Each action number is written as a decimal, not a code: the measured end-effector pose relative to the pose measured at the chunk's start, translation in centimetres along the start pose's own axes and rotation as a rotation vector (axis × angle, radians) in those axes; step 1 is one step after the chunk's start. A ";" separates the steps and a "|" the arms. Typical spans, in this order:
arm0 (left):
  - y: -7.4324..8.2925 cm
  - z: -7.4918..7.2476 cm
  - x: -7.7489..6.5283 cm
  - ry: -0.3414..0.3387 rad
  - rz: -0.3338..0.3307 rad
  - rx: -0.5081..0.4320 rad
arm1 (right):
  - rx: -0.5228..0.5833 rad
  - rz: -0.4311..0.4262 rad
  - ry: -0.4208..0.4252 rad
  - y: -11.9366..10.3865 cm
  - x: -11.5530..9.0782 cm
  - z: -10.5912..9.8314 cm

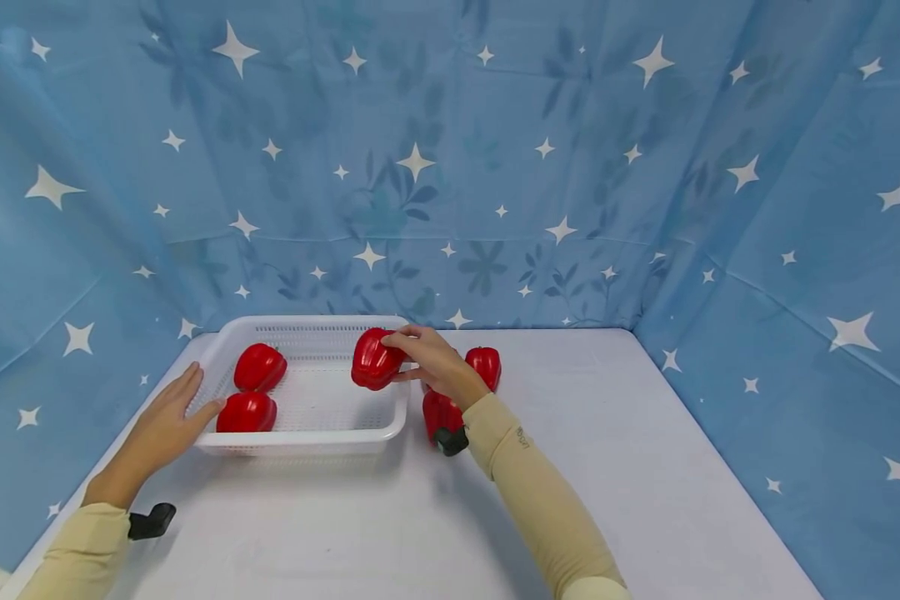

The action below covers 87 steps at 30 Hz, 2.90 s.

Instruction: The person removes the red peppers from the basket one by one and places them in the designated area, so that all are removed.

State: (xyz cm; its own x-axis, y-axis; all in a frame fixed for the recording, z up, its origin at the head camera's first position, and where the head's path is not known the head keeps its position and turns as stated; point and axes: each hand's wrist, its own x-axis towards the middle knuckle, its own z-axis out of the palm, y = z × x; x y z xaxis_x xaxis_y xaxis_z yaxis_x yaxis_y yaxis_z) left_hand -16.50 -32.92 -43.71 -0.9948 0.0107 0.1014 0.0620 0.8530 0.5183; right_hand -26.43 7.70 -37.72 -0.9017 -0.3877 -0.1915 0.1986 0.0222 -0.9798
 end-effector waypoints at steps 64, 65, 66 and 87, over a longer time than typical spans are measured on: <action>-0.2 0.0 0.2 -0.003 -0.005 0.001 | -0.067 0.045 0.103 7.0 -7.1 -15.7; -0.2 0.0 0.2 -0.001 -0.005 0.002 | -0.068 0.047 0.101 7.1 -7.1 -15.7; -0.2 0.0 0.2 0.000 -0.003 0.004 | -0.068 0.050 0.098 7.2 -7.0 -15.7; 0.1 -0.1 0.2 0.005 -0.013 -0.008 | -0.113 0.067 0.062 8.9 -6.6 -15.3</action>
State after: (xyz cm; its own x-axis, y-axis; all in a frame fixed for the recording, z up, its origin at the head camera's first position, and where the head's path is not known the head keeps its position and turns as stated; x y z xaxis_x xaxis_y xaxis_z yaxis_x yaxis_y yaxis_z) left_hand -16.71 -32.89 -43.51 -0.9951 -0.0028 0.0991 0.0500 0.8488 0.5263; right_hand -24.60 24.54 -46.07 -0.9106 -0.3244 -0.2560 0.2172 0.1512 -0.9643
